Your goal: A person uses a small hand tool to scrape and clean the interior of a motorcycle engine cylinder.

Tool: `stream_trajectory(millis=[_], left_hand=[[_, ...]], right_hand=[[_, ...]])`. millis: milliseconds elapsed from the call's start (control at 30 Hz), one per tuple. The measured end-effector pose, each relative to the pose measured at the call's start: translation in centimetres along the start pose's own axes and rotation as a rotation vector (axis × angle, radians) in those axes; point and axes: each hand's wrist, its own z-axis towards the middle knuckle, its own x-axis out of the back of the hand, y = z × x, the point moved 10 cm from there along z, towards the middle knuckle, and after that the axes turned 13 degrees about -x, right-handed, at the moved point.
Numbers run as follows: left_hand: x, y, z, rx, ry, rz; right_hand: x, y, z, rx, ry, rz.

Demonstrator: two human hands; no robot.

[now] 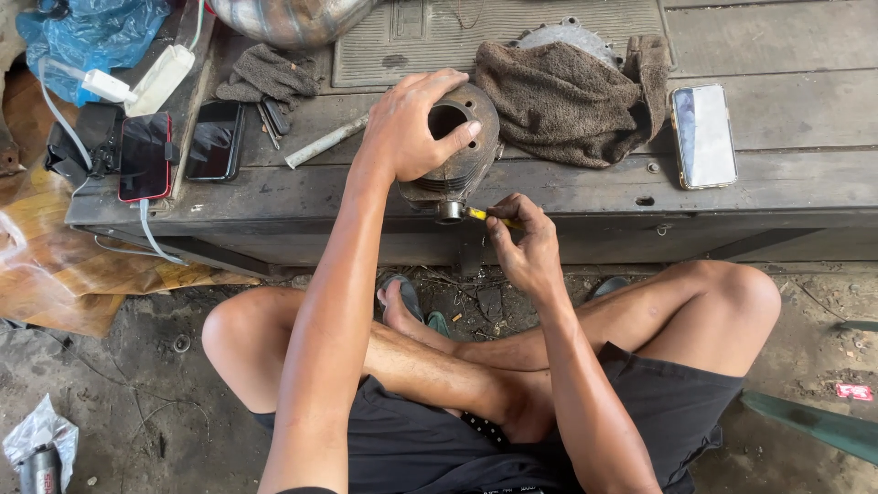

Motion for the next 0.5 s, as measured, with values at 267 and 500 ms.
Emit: stream_trajectory(millis=[267, 500], left_hand=[[0.1, 0.3, 0.1, -0.013, -0.003, 0.008], [0.1, 0.1, 0.0, 0.013, -0.003, 0.02]], right_hand=[[-1.5, -3.0, -0.8, -0.003, -0.113, 0.156], [0.5, -1.7, -0.2, -0.007, 0.017, -0.08]])
